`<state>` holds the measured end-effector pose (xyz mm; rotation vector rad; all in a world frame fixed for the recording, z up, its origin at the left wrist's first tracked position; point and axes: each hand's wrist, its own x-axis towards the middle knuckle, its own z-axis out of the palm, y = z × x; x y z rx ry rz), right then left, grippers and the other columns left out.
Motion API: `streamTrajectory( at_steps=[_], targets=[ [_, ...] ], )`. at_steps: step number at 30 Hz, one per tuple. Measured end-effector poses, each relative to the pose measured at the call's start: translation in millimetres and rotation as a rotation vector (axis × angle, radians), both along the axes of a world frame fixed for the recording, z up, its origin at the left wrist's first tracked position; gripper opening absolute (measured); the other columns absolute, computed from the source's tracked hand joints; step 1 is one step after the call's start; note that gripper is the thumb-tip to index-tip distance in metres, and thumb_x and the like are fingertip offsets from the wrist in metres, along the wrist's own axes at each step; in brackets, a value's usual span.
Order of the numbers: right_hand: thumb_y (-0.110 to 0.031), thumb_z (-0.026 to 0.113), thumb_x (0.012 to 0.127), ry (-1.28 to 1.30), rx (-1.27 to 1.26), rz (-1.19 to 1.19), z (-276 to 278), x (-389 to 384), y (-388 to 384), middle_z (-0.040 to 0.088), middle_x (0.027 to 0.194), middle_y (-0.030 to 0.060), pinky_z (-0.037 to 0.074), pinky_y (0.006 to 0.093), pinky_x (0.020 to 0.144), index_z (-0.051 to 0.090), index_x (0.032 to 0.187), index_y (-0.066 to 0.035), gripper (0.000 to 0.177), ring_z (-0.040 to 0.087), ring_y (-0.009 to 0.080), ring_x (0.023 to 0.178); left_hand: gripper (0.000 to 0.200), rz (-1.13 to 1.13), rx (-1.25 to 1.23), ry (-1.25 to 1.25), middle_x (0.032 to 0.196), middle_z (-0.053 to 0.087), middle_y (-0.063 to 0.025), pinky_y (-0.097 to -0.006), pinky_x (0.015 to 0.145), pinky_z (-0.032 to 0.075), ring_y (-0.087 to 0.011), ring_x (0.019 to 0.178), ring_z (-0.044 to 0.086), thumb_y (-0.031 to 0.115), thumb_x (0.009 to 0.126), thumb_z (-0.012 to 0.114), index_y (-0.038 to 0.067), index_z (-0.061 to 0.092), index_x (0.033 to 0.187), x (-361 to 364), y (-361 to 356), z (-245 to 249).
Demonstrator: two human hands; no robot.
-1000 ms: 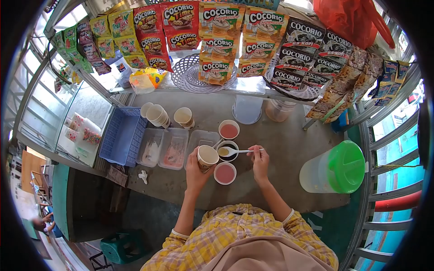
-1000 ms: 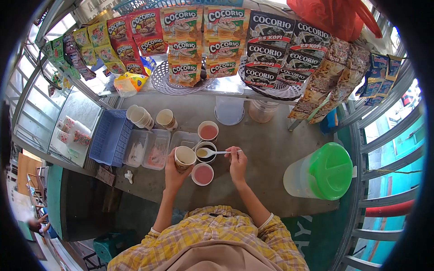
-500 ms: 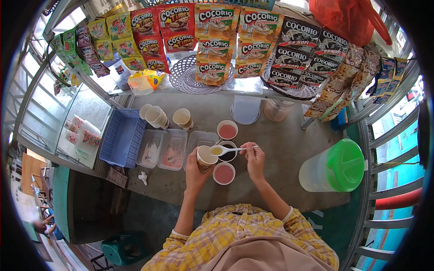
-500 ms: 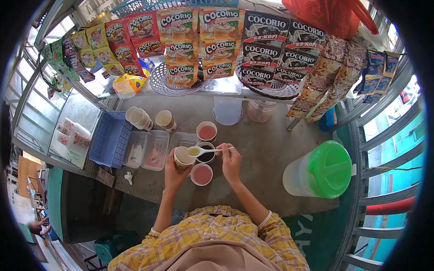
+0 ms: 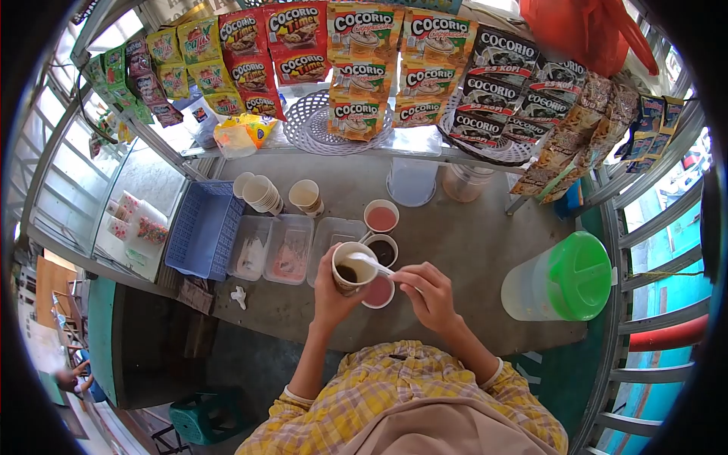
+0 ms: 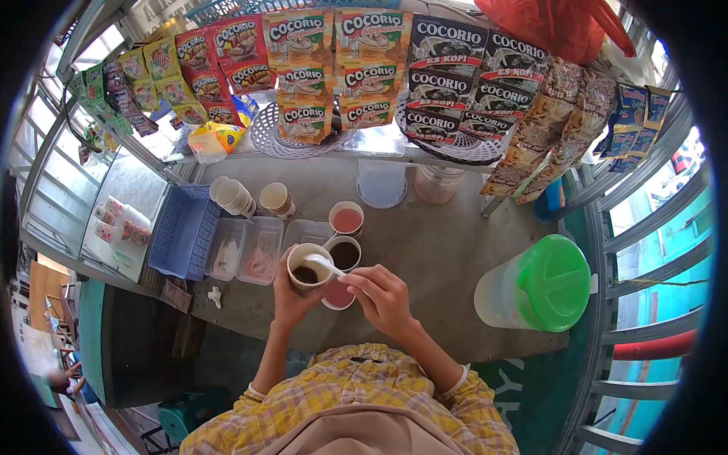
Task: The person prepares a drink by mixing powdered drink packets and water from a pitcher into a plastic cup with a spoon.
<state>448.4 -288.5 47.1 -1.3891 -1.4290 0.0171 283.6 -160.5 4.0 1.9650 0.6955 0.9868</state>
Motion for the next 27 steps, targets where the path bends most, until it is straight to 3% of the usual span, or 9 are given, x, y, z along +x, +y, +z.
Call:
streamTrajectory(
  at_steps=[5,8,12,15,18,21,24,27],
  targets=[
    [-0.011,0.071,0.078,-0.144,-0.064,-0.013,29,8,-47,0.065,0.087,0.0035,0.048,0.0317,0.059,0.068,0.098,-0.010,0.021,0.059,0.0201,0.069,0.093,-0.230,-0.078,-0.044,0.129,0.053,-0.0149,-0.0402,0.098,0.044,-0.0308,0.117,0.054,0.011,0.053,0.084,0.004,0.042,0.135,18,-31,12],
    [-0.012,0.072,0.076,-0.253,-0.137,-0.056,36,17,-70,0.064,0.086,0.0019,0.045,0.0310,0.056,0.067,0.099,-0.011,0.023,0.057,0.0188,0.066,0.093,-0.287,0.052,0.022,0.128,0.053,-0.0154,-0.0403,0.097,0.044,-0.0318,0.116,0.054,0.012,0.052,0.085,0.005,0.042,0.135,29,-47,10],
    [-0.013,0.068,0.079,-0.268,-0.213,-0.045,46,15,-96,0.065,0.084,0.0033,0.044,0.0316,0.056,0.069,0.095,-0.011,0.016,0.055,0.0212,0.061,0.090,-0.421,-0.020,-0.007,0.123,0.055,-0.0150,-0.0399,0.094,0.045,-0.0331,0.112,0.055,0.012,0.053,0.084,0.004,0.043,0.133,45,-63,10],
    [-0.012,0.072,0.074,-0.261,-0.184,-0.146,42,19,-102,0.064,0.085,0.0005,0.043,0.0326,0.054,0.067,0.096,-0.011,0.022,0.055,0.0195,0.064,0.089,-0.426,-0.050,-0.011,0.121,0.056,-0.0157,-0.0398,0.092,0.046,-0.0332,0.110,0.056,0.013,0.054,0.083,0.005,0.043,0.133,47,-65,8],
    [-0.012,0.071,0.075,-0.270,-0.269,-0.060,36,19,-102,0.064,0.084,0.0013,0.043,0.0323,0.055,0.066,0.095,-0.011,0.021,0.056,0.0199,0.064,0.087,-0.428,-0.037,0.015,0.120,0.056,-0.0160,-0.0401,0.091,0.047,-0.0335,0.109,0.057,0.013,0.055,0.083,0.005,0.043,0.132,49,-65,8],
    [-0.011,0.070,0.076,-0.182,-0.142,-0.187,36,13,-103,0.063,0.083,0.0016,0.043,0.0324,0.056,0.066,0.093,-0.011,0.018,0.057,0.0199,0.065,0.086,-0.420,-0.023,0.030,0.119,0.057,-0.0157,-0.0398,0.091,0.047,-0.0335,0.108,0.057,0.013,0.056,0.083,0.005,0.044,0.132,48,-63,8],
    [-0.012,0.070,0.076,-0.253,-0.259,-0.095,39,19,-98,0.063,0.082,0.0015,0.042,0.0323,0.056,0.065,0.090,-0.011,0.015,0.057,0.0196,0.064,0.085,-0.405,-0.025,0.028,0.118,0.057,-0.0154,-0.0393,0.089,0.048,-0.0326,0.106,0.058,0.014,0.057,0.083,0.005,0.044,0.132,48,-63,8],
    [-0.013,0.070,0.076,-0.210,-0.177,-0.120,40,12,-100,0.062,0.081,0.0007,0.042,0.0324,0.055,0.064,0.088,-0.011,0.014,0.056,0.0191,0.063,0.084,-0.400,-0.023,0.025,0.117,0.058,-0.0152,-0.0386,0.088,0.049,-0.0317,0.105,0.059,0.015,0.058,0.084,0.004,0.044,0.131,47,-62,8]
  ],
)
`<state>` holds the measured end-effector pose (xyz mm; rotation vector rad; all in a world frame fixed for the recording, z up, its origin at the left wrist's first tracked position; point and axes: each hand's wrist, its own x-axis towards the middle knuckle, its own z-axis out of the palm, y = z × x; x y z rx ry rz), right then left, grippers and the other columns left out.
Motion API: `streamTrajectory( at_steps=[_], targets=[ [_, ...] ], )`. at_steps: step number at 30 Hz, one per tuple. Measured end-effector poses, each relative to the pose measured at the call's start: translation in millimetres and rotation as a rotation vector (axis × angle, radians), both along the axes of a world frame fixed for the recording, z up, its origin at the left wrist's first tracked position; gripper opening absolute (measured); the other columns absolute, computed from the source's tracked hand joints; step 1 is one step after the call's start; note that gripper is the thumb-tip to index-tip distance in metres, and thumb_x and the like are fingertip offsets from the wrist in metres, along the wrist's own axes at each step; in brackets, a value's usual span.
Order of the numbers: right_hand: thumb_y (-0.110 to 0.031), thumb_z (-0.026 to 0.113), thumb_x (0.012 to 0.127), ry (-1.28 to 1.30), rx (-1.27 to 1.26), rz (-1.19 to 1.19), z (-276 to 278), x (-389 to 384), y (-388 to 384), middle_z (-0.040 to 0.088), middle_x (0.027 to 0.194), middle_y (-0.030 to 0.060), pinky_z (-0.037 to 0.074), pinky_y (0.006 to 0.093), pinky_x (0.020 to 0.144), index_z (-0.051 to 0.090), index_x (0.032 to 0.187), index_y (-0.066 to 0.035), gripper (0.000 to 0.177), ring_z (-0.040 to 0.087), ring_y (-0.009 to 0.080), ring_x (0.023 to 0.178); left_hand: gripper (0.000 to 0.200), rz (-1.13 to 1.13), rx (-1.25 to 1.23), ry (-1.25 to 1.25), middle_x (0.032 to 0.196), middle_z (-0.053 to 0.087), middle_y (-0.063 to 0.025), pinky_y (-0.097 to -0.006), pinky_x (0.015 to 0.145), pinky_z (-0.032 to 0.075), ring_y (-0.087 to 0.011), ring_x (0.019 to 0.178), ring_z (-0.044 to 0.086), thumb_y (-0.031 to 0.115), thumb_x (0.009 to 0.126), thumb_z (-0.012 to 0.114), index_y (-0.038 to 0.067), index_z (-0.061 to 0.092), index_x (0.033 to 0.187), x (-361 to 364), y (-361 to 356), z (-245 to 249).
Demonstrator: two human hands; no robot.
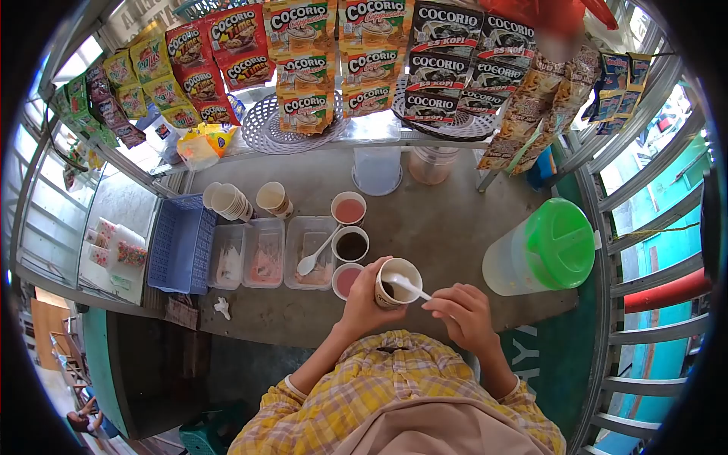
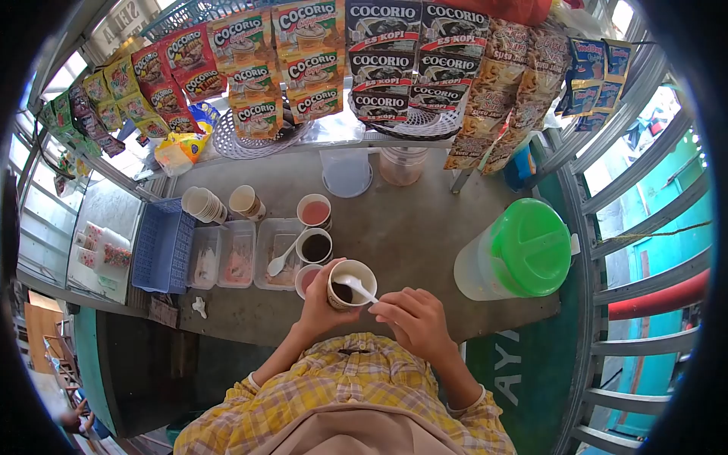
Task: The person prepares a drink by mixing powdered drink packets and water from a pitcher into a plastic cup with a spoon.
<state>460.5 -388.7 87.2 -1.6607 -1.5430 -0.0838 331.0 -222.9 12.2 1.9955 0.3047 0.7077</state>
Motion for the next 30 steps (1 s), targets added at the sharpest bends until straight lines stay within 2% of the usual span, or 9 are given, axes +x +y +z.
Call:
streamTrajectory(
  at_steps=[3,6,9,12,15,21,24,27,30],
  targets=[
    [-0.014,0.071,0.075,-0.069,0.013,-0.089,-1,0,4,0.062,0.082,0.0003,0.041,0.0319,0.055,0.064,0.087,-0.011,0.014,0.055,0.0184,0.062,0.084,0.020,-0.006,-0.008,0.117,0.058,-0.0151,-0.0383,0.088,0.049,-0.0313,0.104,0.060,0.015,0.058,0.084,0.004,0.044,0.131,-2,-3,-2],
    [-0.015,0.071,0.075,-0.111,-0.033,0.028,-4,-1,9,0.061,0.081,-0.0002,0.040,0.0317,0.054,0.063,0.086,-0.012,0.014,0.055,0.0178,0.062,0.084,0.054,-0.030,-0.010,0.116,0.059,-0.0148,-0.0384,0.088,0.049,-0.0310,0.104,0.060,0.015,0.058,0.084,0.004,0.045,0.131,-2,-2,-9],
    [-0.016,0.071,0.075,-0.139,0.051,-0.045,10,-3,8,0.060,0.080,-0.0009,0.038,0.0311,0.052,0.062,0.085,-0.012,0.014,0.054,0.0167,0.061,0.084,0.076,-0.026,-0.019,0.116,0.059,-0.0145,-0.0380,0.088,0.049,-0.0296,0.104,0.060,0.015,0.058,0.085,0.004,0.045,0.131,-5,-3,-5],
    [-0.017,0.072,0.074,-0.181,0.040,0.001,-4,-1,24,0.059,0.079,-0.0018,0.037,0.0302,0.052,0.062,0.084,-0.013,0.014,0.053,0.0152,0.061,0.084,0.102,-0.002,-0.047,0.116,0.059,-0.0146,-0.0369,0.088,0.049,-0.0276,0.105,0.061,0.014,0.058,0.085,0.002,0.045,0.131,-5,-4,-4],
    [-0.018,0.072,0.074,-0.218,0.048,0.006,10,-7,19,0.058,0.079,-0.0023,0.037,0.0293,0.051,0.062,0.084,-0.013,0.015,0.053,0.0139,0.060,0.084,0.138,0.016,-0.068,0.116,0.060,-0.0149,-0.0358,0.087,0.050,-0.0264,0.104,0.062,0.014,0.058,0.085,0.000,0.045,0.131,-4,-1,-5],
    [-0.018,0.071,0.074,-0.216,0.022,0.047,2,-6,25,0.058,0.078,-0.0024,0.036,0.0284,0.051,0.062,0.083,-0.013,0.014,0.053,0.0129,0.061,0.085,0.152,0.036,-0.078,0.115,0.061,-0.0150,-0.0358,0.087,0.050,-0.0267,0.103,0.063,0.014,0.059,0.086,-0.001,0.045,0.131,-1,-5,3],
    [-0.016,0.071,0.073,-0.225,0.113,-0.035,15,-8,19,0.058,0.078,-0.0020,0.037,0.0282,0.051,0.062,0.084,-0.013,0.015,0.053,0.0129,0.061,0.084,0.164,0.005,-0.075,0.115,0.061,-0.0147,-0.0359,0.087,0.050,-0.0267,0.103,0.063,0.015,0.059,0.086,-0.001,0.045,0.131,-2,-7,1],
    [-0.016,0.072,0.073,-0.197,0.074,0.031,0,-3,26,0.058,0.079,-0.0016,0.036,0.0280,0.050,0.062,0.084,-0.013,0.015,0.053,0.0131,0.060,0.083,0.159,-0.004,-0.078,0.114,0.061,-0.0147,-0.0360,0.086,0.050,-0.0268,0.103,0.063,0.015,0.059,0.086,-0.001,0.046,0.130,0,-9,2],
    [-0.016,0.072,0.073,-0.220,0.126,-0.011,12,-7,19,0.058,0.080,-0.0014,0.036,0.0280,0.049,0.062,0.083,-0.013,0.015,0.052,0.0129,0.058,0.083,0.184,0.003,-0.070,0.114,0.061,-0.0148,-0.0362,0.087,0.050,-0.0269,0.102,0.063,0.015,0.059,0.086,0.000,0.046,0.130,0,-7,0]
  ],
)
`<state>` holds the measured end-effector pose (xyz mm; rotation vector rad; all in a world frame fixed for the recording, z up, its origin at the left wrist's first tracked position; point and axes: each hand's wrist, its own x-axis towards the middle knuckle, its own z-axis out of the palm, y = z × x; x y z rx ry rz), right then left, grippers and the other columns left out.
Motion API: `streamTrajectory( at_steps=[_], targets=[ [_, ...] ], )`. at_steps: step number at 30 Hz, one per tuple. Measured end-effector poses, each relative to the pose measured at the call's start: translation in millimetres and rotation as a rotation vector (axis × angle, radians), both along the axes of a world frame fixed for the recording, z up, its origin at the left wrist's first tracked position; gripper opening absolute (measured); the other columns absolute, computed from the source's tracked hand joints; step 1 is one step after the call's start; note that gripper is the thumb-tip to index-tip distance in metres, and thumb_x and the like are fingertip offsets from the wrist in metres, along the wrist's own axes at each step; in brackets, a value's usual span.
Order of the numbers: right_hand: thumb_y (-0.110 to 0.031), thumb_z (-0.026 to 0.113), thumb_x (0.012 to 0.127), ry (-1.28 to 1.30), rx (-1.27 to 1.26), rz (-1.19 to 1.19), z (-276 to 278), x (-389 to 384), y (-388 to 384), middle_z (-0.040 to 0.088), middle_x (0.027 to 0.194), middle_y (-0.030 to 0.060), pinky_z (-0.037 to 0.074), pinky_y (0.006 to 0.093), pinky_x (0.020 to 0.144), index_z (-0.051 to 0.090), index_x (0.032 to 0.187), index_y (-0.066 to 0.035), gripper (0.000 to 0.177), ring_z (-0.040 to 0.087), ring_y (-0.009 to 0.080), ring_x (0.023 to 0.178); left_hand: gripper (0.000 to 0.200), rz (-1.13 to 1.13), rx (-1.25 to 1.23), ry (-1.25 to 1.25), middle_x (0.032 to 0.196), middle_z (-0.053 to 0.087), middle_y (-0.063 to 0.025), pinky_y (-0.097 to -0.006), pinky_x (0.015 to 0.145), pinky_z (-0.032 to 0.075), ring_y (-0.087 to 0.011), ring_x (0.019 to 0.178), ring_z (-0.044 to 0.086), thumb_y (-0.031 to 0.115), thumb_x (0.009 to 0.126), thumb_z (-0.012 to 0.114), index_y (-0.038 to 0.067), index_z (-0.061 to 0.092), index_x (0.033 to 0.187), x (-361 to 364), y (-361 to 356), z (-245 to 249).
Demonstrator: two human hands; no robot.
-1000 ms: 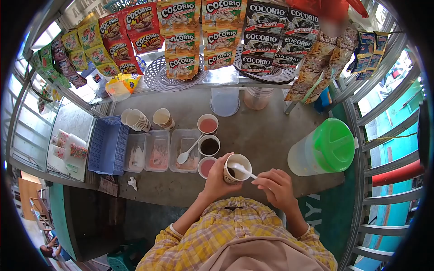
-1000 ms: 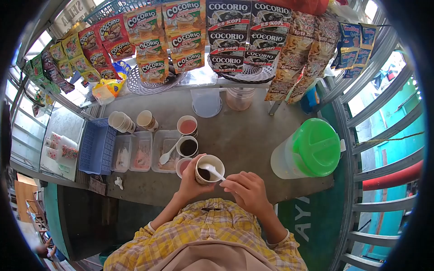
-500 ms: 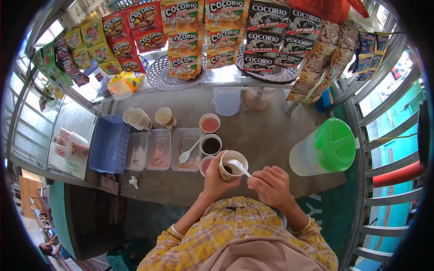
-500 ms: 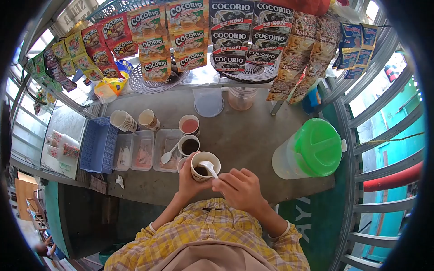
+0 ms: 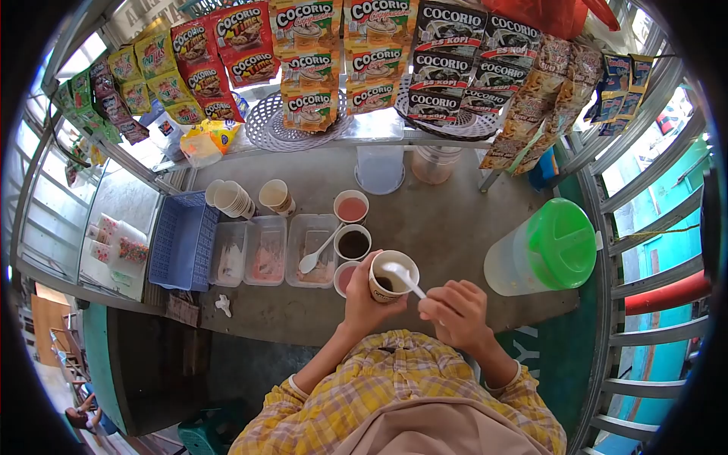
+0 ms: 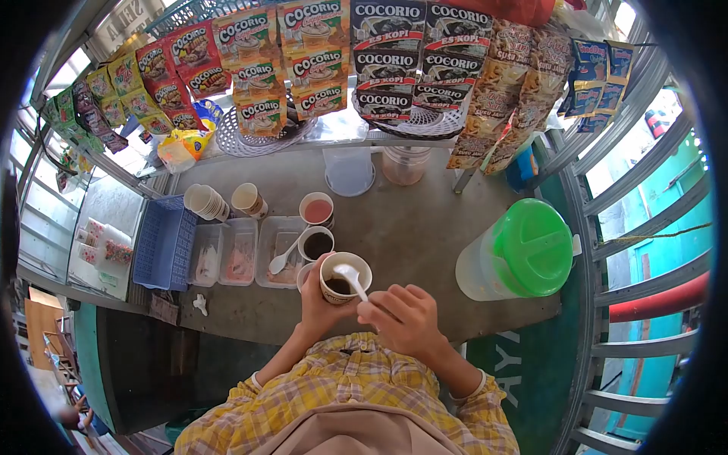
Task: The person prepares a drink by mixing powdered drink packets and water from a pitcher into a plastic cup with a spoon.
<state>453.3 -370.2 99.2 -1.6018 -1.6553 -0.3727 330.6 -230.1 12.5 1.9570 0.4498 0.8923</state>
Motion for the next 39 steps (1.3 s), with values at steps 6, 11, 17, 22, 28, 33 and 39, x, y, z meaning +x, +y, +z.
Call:
streamTrajectory(
  at_steps=[6,11,17,22,28,33,39],
  targets=[
    [-0.017,0.072,0.073,-0.011,0.004,0.019,-5,-1,4,0.056,0.077,-0.0018,0.035,0.0278,0.048,0.062,0.082,-0.014,0.014,0.051,0.0123,0.057,0.082,0.043,0.035,-0.021,0.112,0.062,-0.0143,-0.0366,0.086,0.050,-0.0268,0.101,0.063,0.014,0.059,0.085,0.000,0.045,0.130,2,1,4],
    [-0.018,0.072,0.073,0.010,-0.002,0.016,-7,1,5,0.056,0.076,-0.0019,0.035,0.0277,0.048,0.062,0.082,-0.014,0.014,0.051,0.0125,0.057,0.083,0.032,0.048,-0.037,0.112,0.062,-0.0139,-0.0367,0.086,0.049,-0.0265,0.101,0.063,0.013,0.059,0.085,0.001,0.045,0.131,2,0,7],
    [-0.016,0.072,0.072,0.026,0.010,0.019,-7,3,6,0.058,0.077,-0.0024,0.035,0.0275,0.048,0.061,0.081,-0.013,0.014,0.051,0.0126,0.057,0.083,0.050,0.073,-0.018,0.111,0.063,-0.0134,-0.0370,0.086,0.049,-0.0268,0.101,0.063,0.013,0.059,0.085,0.002,0.045,0.131,3,-2,13],
    [-0.014,0.071,0.072,0.064,0.037,0.006,-3,2,3,0.059,0.078,-0.0023,0.035,0.0275,0.048,0.060,0.081,-0.013,0.014,0.052,0.0129,0.057,0.083,0.057,0.061,-0.022,0.111,0.063,-0.0134,-0.0372,0.086,0.049,-0.0273,0.100,0.063,0.014,0.059,0.085,0.002,0.045,0.131,4,0,13],
    [-0.014,0.071,0.073,0.093,0.031,-0.005,-8,3,2,0.058,0.077,-0.0013,0.036,0.0279,0.048,0.060,0.081,-0.013,0.013,0.053,0.0140,0.057,0.085,0.042,0.043,-0.018,0.111,0.063,-0.0132,-0.0374,0.085,0.050,-0.0282,0.099,0.063,0.014,0.058,0.085,0.002,0.045,0.131,5,8,2],
    [-0.014,0.071,0.073,0.082,-0.004,0.024,-11,5,5,0.058,0.076,-0.0007,0.036,0.0281,0.049,0.061,0.082,-0.012,0.014,0.053,0.0147,0.057,0.086,0.033,0.129,-0.004,0.114,0.061,-0.0139,-0.0378,0.084,0.050,-0.0291,0.099,0.063,0.016,0.057,0.086,0.002,0.045,0.131,7,4,7],
    [-0.014,0.072,0.074,0.118,0.023,0.001,-9,9,4,0.059,0.075,0.0004,0.037,0.0293,0.050,0.062,0.085,-0.010,0.015,0.054,0.0156,0.056,0.090,0.017,0.177,0.036,0.119,0.058,-0.0140,-0.0419,0.089,0.046,-0.0333,0.106,0.058,0.018,0.052,0.088,0.004,0.046,0.130,4,2,1]
  ],
)
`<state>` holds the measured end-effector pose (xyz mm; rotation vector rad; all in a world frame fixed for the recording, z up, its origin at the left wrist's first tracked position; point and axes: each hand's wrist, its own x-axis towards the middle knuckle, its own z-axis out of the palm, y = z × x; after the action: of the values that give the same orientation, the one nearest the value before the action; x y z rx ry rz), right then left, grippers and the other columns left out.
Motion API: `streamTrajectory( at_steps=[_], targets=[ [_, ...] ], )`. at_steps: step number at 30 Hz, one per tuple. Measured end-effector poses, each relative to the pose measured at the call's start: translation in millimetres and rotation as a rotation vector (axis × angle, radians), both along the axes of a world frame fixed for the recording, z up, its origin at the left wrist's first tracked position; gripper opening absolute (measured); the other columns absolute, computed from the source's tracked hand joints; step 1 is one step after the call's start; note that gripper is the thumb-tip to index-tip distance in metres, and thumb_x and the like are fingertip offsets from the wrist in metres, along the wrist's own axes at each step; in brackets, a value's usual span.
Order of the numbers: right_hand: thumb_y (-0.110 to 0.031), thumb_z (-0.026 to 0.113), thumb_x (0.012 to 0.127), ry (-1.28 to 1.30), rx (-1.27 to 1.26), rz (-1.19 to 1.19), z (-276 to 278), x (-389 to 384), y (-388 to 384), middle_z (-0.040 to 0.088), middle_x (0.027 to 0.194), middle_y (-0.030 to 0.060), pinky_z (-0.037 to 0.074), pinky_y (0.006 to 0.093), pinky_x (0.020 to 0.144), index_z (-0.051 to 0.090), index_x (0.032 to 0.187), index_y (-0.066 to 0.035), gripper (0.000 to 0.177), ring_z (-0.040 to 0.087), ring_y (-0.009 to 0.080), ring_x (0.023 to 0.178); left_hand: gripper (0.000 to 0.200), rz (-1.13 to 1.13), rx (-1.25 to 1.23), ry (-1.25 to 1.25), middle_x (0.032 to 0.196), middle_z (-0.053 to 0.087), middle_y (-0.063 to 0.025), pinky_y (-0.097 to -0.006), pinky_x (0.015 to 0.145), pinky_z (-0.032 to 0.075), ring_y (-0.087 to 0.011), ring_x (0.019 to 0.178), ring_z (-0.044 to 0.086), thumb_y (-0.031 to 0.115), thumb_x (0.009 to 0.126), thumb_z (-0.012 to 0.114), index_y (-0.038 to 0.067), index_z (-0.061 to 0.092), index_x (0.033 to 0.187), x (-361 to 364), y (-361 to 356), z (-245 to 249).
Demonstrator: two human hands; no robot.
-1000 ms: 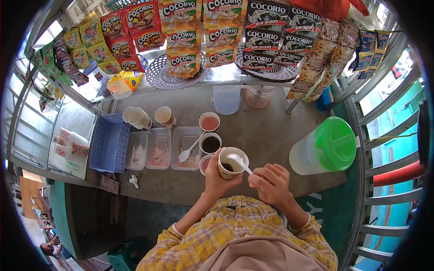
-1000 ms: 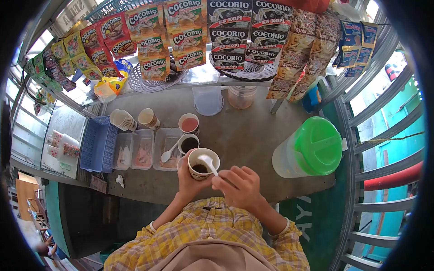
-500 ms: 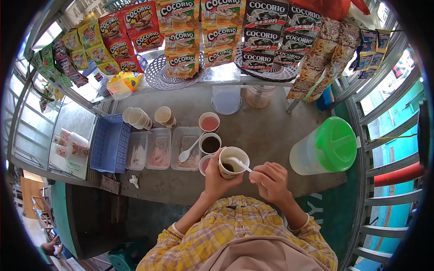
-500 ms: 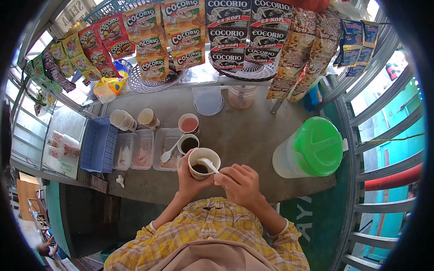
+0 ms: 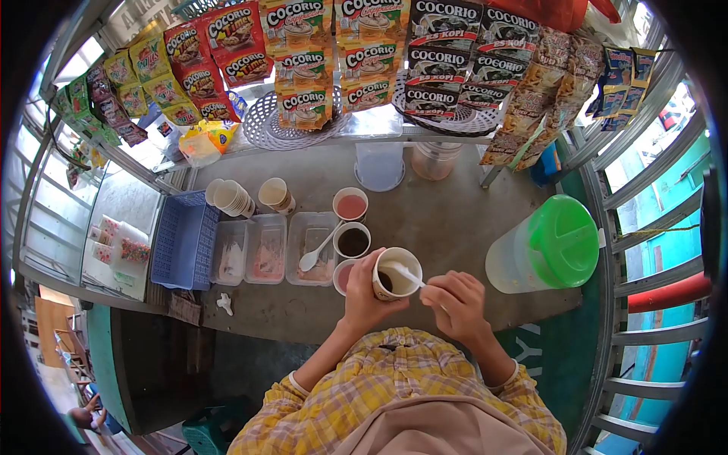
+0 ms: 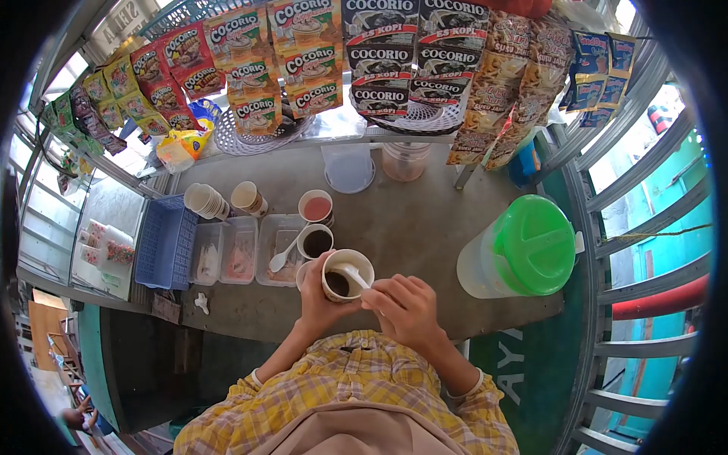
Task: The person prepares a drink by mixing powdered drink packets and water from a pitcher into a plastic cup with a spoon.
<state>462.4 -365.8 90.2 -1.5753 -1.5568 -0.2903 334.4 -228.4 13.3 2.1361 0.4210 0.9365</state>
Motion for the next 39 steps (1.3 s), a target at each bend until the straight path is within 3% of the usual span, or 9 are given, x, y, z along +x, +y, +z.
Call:
streamTrajectory(
  at_steps=[8,18,21,24,27,32,38,39],
  targets=[
    [-0.012,0.070,0.077,-0.046,-0.082,-0.080,9,3,-7,0.058,0.074,0.0018,0.038,0.0305,0.050,0.062,0.085,-0.008,0.012,0.055,0.0171,0.058,0.093,-0.083,0.187,0.029,0.120,0.057,-0.0121,-0.0458,0.090,0.042,-0.0332,0.108,0.055,0.023,0.047,0.089,0.006,0.048,0.129,1,-3,-4],
    [-0.013,0.069,0.078,-0.115,-0.157,-0.020,15,0,0,0.056,0.073,0.0017,0.039,0.0302,0.051,0.062,0.085,-0.008,0.011,0.056,0.0166,0.062,0.083,-0.013,0.252,-0.007,0.116,0.058,-0.0125,-0.0452,0.086,0.043,-0.0327,0.102,0.057,0.027,0.055,0.087,0.005,0.049,0.126,6,-4,-6],
    [-0.010,0.067,0.080,-0.083,-0.194,-0.092,35,-1,-6,0.058,0.071,0.0051,0.043,0.0338,0.053,0.061,0.078,-0.005,0.008,0.058,0.0222,0.060,0.083,0.005,0.261,-0.006,0.115,0.058,-0.0123,-0.0449,0.085,0.043,-0.0321,0.102,0.057,0.027,0.055,0.087,0.005,0.049,0.125,3,-7,-7],
    [-0.010,0.067,0.080,-0.076,-0.214,-0.011,21,0,5,0.059,0.072,0.0055,0.044,0.0344,0.054,0.061,0.078,-0.005,0.007,0.058,0.0233,0.060,0.083,-0.014,0.261,-0.005,0.115,0.058,-0.0122,-0.0447,0.085,0.043,-0.0318,0.102,0.057,0.027,0.055,0.087,0.005,0.050,0.125,6,-6,-8],
    [-0.014,0.069,0.078,-0.079,-0.186,-0.065,28,3,-5,0.057,0.076,0.0015,0.043,0.0325,0.054,0.062,0.086,-0.008,0.012,0.058,0.0176,0.064,0.083,-0.011,0.238,-0.034,0.115,0.058,-0.0123,-0.0446,0.086,0.043,-0.0322,0.103,0.056,0.028,0.055,0.088,0.005,0.050,0.125,4,-7,-10],
    [-0.014,0.069,0.079,-0.079,-0.230,-0.047,22,0,-1,0.059,0.078,0.0020,0.044,0.0314,0.054,0.062,0.087,-0.008,0.012,0.059,0.0175,0.066,0.086,-0.036,0.237,-0.092,0.117,0.058,-0.0135,-0.0451,0.088,0.043,-0.0336,0.105,0.056,0.026,0.053,0.089,0.005,0.048,0.126,6,-3,-20],
    [-0.012,0.069,0.076,-0.003,-0.124,0.024,25,5,-4,0.061,0.079,0.0019,0.045,0.0315,0.055,0.064,0.087,-0.010,0.012,0.059,0.0186,0.063,0.088,-0.105,-0.170,-0.058,0.120,0.058,-0.0149,-0.0401,0.092,0.047,-0.0306,0.110,0.058,0.014,0.052,0.086,0.004,0.045,0.130,-2,1,-12],
    [-0.011,0.070,0.075,-0.001,-0.108,0.058,22,5,-2,0.061,0.079,0.0024,0.045,0.0320,0.054,0.064,0.085,-0.010,0.011,0.059,0.0197,0.062,0.089,-0.145,-0.237,-0.057,0.120,0.059,-0.0140,-0.0359,0.091,0.049,-0.0259,0.109,0.060,0.012,0.054,0.084,0.004,0.044,0.132,-1,3,-11]
  ],
)
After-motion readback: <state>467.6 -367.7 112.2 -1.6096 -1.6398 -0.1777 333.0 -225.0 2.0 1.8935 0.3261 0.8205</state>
